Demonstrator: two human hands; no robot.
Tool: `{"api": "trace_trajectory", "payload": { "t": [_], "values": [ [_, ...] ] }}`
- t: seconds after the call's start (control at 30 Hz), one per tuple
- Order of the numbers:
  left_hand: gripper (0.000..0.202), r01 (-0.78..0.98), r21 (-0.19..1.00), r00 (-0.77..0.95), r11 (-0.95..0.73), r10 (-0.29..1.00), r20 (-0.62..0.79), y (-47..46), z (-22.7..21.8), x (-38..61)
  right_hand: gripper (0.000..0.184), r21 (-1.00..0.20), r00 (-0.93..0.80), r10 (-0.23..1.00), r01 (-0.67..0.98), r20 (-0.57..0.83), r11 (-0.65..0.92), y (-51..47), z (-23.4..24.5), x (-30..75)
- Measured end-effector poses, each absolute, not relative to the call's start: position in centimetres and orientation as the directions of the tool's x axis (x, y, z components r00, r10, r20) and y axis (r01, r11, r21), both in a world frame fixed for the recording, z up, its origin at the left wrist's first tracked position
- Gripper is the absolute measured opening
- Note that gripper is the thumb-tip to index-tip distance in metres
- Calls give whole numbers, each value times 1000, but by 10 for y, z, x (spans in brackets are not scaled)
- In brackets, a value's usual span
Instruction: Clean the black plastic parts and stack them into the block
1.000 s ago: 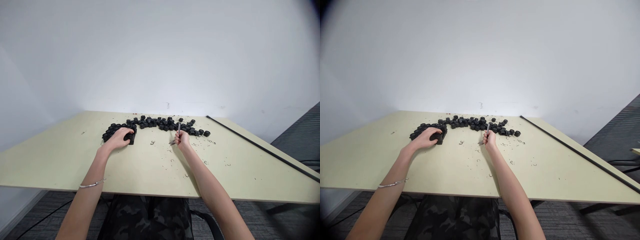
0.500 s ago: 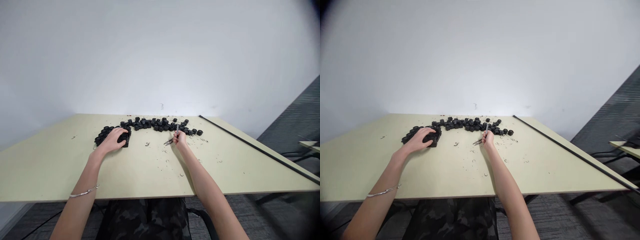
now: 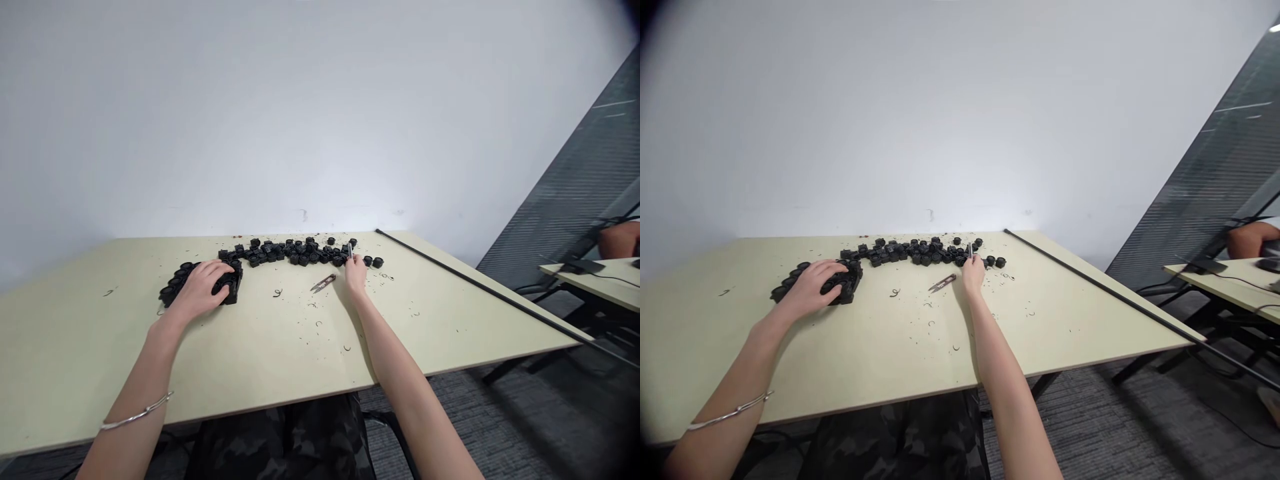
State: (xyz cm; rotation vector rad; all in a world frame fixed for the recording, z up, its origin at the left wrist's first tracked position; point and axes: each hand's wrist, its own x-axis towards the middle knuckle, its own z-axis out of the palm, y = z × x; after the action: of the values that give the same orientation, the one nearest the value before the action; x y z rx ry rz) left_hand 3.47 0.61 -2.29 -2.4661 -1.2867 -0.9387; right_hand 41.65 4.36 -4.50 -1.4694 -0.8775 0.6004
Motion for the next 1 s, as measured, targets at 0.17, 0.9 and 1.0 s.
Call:
{"api": "trace_trajectory", "payload": {
  "t": [0.17, 0.9, 1.0],
  "values": [
    [32, 803, 86, 427, -590, 669, 609, 6, -23, 35, 40, -813, 502, 808, 580, 309, -50, 45, -52, 421],
    [27, 796, 20, 453, -605, 616, 645, -6, -16, 53, 31, -360, 384, 876, 893, 293, -271, 39, -54, 419],
    [24, 767, 109, 392, -632, 596, 701, -10, -14, 68, 30, -491, 370, 859, 855, 355, -165, 38, -46, 413]
  ]
}}
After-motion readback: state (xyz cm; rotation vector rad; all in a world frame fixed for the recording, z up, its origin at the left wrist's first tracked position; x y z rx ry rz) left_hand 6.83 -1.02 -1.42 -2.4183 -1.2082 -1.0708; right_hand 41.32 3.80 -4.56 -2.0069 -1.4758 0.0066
